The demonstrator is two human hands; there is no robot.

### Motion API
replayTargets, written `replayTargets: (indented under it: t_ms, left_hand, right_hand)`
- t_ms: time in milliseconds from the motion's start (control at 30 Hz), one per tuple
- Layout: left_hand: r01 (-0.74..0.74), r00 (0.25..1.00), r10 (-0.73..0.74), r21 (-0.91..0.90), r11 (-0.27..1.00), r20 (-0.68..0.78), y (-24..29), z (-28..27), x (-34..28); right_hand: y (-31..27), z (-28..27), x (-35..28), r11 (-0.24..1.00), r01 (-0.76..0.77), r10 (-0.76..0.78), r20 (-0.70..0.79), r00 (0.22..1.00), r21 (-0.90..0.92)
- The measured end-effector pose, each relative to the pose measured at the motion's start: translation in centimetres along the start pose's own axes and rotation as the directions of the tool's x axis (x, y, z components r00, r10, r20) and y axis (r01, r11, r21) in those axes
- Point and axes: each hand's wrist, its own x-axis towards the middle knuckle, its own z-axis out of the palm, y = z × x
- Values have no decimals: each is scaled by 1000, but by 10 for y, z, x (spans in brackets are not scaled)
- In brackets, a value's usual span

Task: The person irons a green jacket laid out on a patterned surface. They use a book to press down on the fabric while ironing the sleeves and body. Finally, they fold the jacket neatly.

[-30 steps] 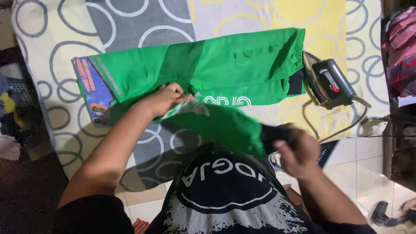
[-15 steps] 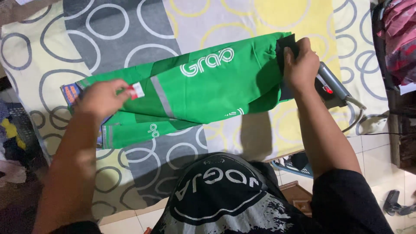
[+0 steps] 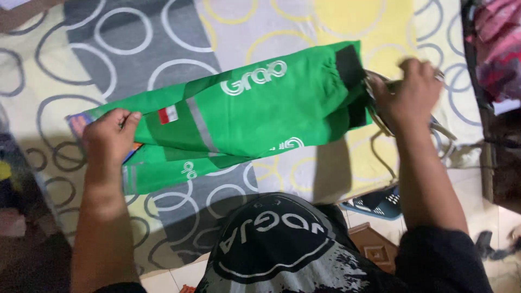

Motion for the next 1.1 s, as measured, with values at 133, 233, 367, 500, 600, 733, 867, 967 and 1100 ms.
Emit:
replayTargets:
  t_ms: [133,233,367,500,600,733,867,967,1100]
  left_hand:
    - [-200,946,192,-3,980,-262,-46,28,-19]
    - [-156,930,131,-48,987,-343,-54,33,-35]
    - [-61,958,-4,-216,974,-288,-57,32,-44]
    - [-9,971,-79,-365,931,-225,-63,36,-44]
    - [12,968,-108,-390,921,-225,-72,51,-43]
    - [81,972,-159,-387,918,-175,-67,39,-40]
    - [113,968,-190,-390,914,-163,-84,63,-39]
    - [173,954,-252,-386,906,-163,-106,101,-36]
    - [206,934,-311,-448,870,-174,-82,69,-32]
  right_hand:
    - [48,17,-39,998,65,-66,63,996,22]
    - [66,15,-47,989,-141,118,322,939,49]
    - [67,-8,-47,948,58,-9,157,988,-314]
    - [11,-39,-33,953,-39,1,126,992,301]
    - [-134,-84,-19,909,-114,-39,353,935,401]
    - [-292,-98,-12,963,108,-223,502,835,247]
    - [-407,-28,-34,787,553,-601,135,788,274]
    - [-450,43,-52,755,650,-646,-75,760,84]
    - [-460,68,-52,720,691,-678,-271,684,-57]
